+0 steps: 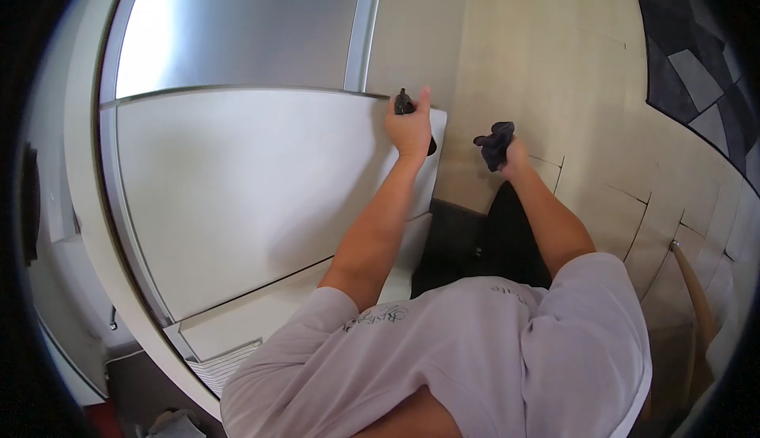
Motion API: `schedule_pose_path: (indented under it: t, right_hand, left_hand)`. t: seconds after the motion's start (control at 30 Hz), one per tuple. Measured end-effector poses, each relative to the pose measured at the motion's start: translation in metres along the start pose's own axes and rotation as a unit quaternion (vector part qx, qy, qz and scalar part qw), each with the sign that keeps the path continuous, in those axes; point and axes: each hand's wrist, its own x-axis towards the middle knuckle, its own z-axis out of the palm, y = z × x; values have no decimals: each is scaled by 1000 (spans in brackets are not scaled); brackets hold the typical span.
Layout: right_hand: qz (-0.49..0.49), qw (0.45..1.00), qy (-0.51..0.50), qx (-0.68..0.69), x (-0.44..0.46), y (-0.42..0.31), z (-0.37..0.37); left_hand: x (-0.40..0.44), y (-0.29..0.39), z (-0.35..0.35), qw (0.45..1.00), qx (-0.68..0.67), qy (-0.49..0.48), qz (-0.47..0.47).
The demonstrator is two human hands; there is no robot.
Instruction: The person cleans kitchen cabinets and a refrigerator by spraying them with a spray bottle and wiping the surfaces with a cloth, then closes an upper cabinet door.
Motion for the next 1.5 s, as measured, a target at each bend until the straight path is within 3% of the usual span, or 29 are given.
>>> schedule_pose_path:
  t: [0.1, 0.2, 0.3, 0.4, 0.5, 0.57, 0.6, 0.63, 0.7, 0.73, 0.8, 0.9, 0.93, 1.07, 1.13, 1.17, 1.23, 1.33, 1.37, 1.43, 1.5]
  right_hand:
    - [-5, 993, 113, 39, 9, 8, 10]
    - [-30, 992, 122, 28, 1, -1, 33]
    - [-91, 982, 161, -29, -2, -15, 69]
    - [-301, 949, 90, -37, 35, 17, 78]
    - [-379, 901, -84, -195, 69, 64, 92]
    - [-441, 826, -139, -323, 36, 39, 207]
    - [-446, 739, -29, -505, 51, 31, 227]
    - [-512, 709, 30, -485, 78, 20, 246]
    - [-523, 710, 90, -463, 142, -50, 280]
    - [-480, 727, 117, -476, 170, -91, 302]
    - [-519, 680, 110, -506, 233, -151, 302]
    - [-629, 596, 191, -461, 312, -161, 286]
    - [-634, 615, 137, -448, 288, -146, 282]
    - [-517, 683, 136, -498, 158, -6, 259]
    - [-478, 726, 72, -489, 109, 62, 219]
    - [-416, 762, 66, -492, 104, 71, 209]
    - [-366, 783, 120, -489, 126, 42, 215]
    - [-456, 695, 184, -525, 247, -70, 216]
    - [-536, 657, 134, -514, 280, -116, 209]
    - [-695, 515, -23, -502, 336, -200, 183]
    - [-730, 359, 269, -515, 417, -220, 174]
  left_hand:
    - [2, 18, 8, 993, -59, 74, 64]
    - [6, 20, 12, 987, -84, 80, 109]
    - [6, 20, 3, 992, -114, -27, -40]
    - [-6, 32, -21, 979, -202, -13, 14]
    - [-26, 27, -57, 972, -228, 4, 52]
    - [-39, 19, -81, 977, -211, 0, 20]
    - [-46, 12, -92, 978, -210, -3, -4]
    - [-55, 12, -102, 978, -207, -13, -26]
    - [-71, 17, -117, 976, -203, -29, -73]
    - [-78, 14, -128, 978, -187, -41, -77]
    - [-85, 15, -133, 983, -150, -76, -74]
    - [-78, 9, -130, 984, -141, -91, -59]
    - [-76, 12, -130, 982, -146, -94, -67]
    - [-62, 15, -135, 976, -163, -113, -92]
    - [-57, 14, -137, 975, -159, -126, -86]
    - [-55, 14, -138, 972, -165, -136, -99]
    - [-52, 13, -144, 964, -175, -153, -130]
    - [-44, 18, -144, 960, -169, -175, -141]
    - [-43, 20, -145, 959, -168, -181, -142]
    - [-40, 16, -143, 959, -160, -182, -145]
    - [-33, 16, -143, 962, -146, -192, -132]
